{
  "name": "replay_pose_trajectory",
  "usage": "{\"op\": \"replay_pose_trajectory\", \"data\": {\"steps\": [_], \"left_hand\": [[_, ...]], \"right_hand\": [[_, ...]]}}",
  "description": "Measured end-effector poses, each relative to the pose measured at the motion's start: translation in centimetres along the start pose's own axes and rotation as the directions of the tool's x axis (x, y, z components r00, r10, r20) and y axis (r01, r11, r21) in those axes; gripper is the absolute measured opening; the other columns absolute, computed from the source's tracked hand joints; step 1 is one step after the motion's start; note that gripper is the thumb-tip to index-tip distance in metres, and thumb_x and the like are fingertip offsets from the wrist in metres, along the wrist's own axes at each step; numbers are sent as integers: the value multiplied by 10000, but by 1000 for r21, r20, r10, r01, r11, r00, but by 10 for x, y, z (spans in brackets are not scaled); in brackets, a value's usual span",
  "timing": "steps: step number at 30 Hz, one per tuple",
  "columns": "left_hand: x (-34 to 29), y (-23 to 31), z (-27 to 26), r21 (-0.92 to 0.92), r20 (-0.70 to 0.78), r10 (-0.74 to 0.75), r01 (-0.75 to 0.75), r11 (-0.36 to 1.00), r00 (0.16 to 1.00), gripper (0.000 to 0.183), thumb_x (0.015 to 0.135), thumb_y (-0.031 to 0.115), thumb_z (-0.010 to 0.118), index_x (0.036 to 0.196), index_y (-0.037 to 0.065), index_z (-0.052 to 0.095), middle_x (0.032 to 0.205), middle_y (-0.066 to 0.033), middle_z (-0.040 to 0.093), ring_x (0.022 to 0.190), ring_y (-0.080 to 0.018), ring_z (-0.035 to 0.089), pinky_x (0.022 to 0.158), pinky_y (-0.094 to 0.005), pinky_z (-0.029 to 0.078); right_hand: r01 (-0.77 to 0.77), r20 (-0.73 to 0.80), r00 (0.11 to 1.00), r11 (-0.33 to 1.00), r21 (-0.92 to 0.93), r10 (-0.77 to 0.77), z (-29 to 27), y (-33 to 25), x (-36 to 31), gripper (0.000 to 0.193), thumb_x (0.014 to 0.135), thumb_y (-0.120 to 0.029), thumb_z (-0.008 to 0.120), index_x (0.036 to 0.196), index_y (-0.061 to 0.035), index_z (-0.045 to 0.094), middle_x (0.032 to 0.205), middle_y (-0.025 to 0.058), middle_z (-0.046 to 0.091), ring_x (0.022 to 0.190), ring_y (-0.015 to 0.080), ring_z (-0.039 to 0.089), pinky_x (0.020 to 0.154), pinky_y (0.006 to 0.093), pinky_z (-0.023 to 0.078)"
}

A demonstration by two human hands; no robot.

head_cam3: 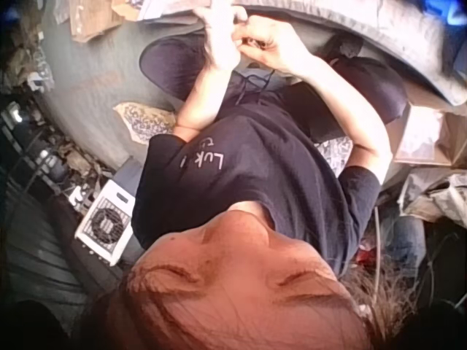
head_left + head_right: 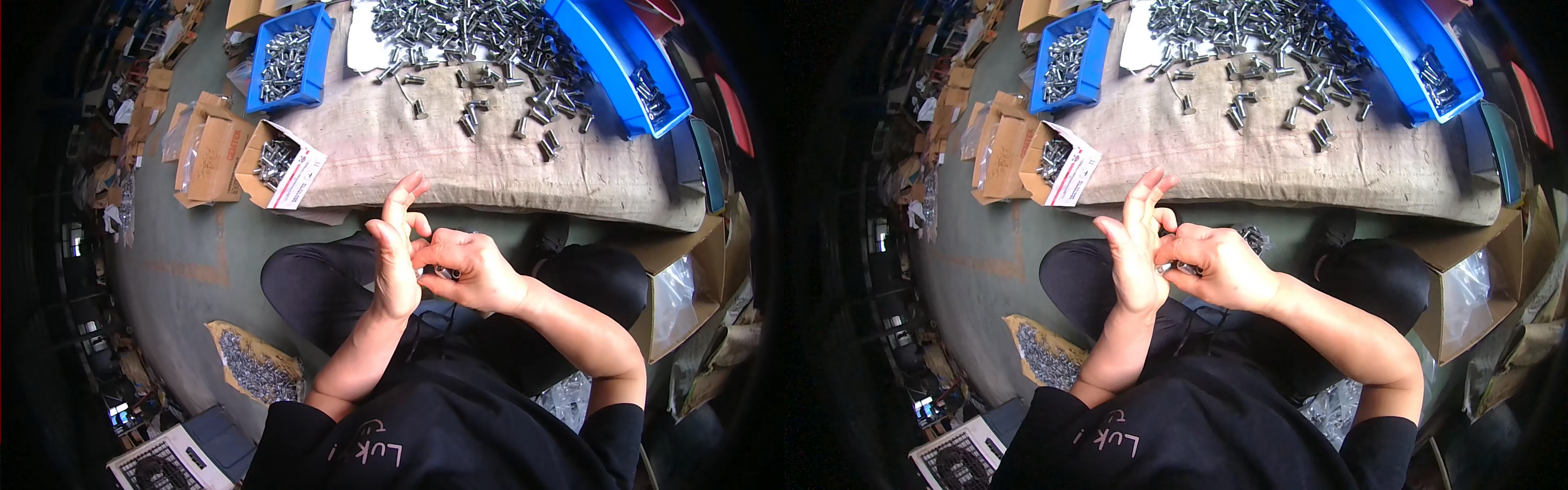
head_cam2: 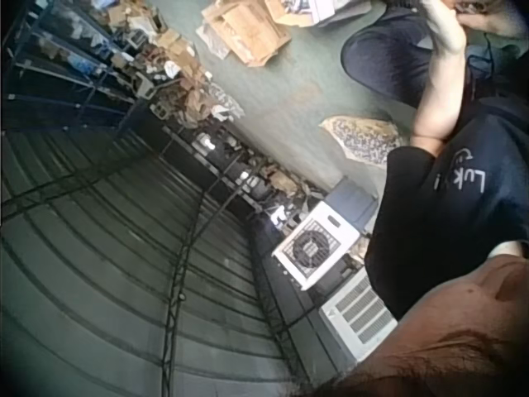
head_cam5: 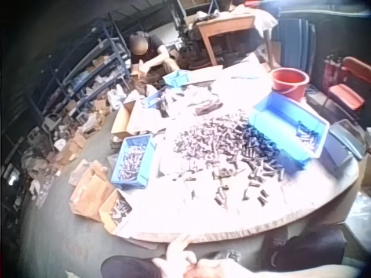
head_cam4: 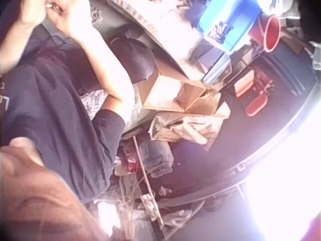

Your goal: The person assembles small metal bolts by hand, inserting each bolt into a metal sleeve, then placing the assembled units into a container.

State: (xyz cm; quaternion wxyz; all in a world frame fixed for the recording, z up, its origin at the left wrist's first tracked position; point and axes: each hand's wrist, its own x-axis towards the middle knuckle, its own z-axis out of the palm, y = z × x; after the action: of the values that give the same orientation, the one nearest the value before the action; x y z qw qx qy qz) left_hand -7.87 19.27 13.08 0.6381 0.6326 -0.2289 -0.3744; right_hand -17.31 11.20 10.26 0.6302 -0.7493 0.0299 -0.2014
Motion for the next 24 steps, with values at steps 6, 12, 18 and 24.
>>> {"op": "replay_pose_trajectory", "data": {"steps": [6, 12, 18, 24], "left_hand": [[7, -3, -20, -135, -165, -1, -21, 991, 986, 724, 847, 641, 211, 1236, 56, 388, 1202, -78, 454, 977, -147, 427, 755, -263, 371], [-6, -37, -7, -707, 338, -318, 462, 536, 886, 611, 879, 552, 301, 1146, 27, 465, 1057, -112, 541, 950, -196, 518, 853, -350, 418], [-9, -75, -9, -775, 384, -133, 397, 491, 914, 511, 904, 463, 342, 1119, 18, 477, 1039, -105, 539, 959, -196, 523, 884, -350, 401], [-9, -65, -13, -755, 297, -523, 531, 384, 799, 268, 878, 323, 497, 863, 59, 538, 733, -16, 522, 637, -140, 503, 504, -242, 405]], "right_hand": [[-84, -29, 995, 969, 233, 93, -2, 0, -3, 171, 689, -46, 669, 845, -70, 605, 706, 39, 532, 621, 126, 501, 573, 241, 409], [-64, -120, 989, 983, 173, 86, -3, -4, -3, 137, 753, -91, 648, 815, -37, 538, 795, 41, 558, 694, 124, 529, 600, 259, 418], [333, -9, 929, 845, -420, -370, -2, -6, 6, 170, 680, -133, 639, 806, -85, 536, 816, 60, 542, 829, 256, 503, 779, 364, 368], [-175, -196, 934, 862, 475, 297, -5, 0, -2, 137, 775, -96, 626, 876, -37, 555, 769, 33, 575, 680, 109, 550, 612, 258, 457]]}}
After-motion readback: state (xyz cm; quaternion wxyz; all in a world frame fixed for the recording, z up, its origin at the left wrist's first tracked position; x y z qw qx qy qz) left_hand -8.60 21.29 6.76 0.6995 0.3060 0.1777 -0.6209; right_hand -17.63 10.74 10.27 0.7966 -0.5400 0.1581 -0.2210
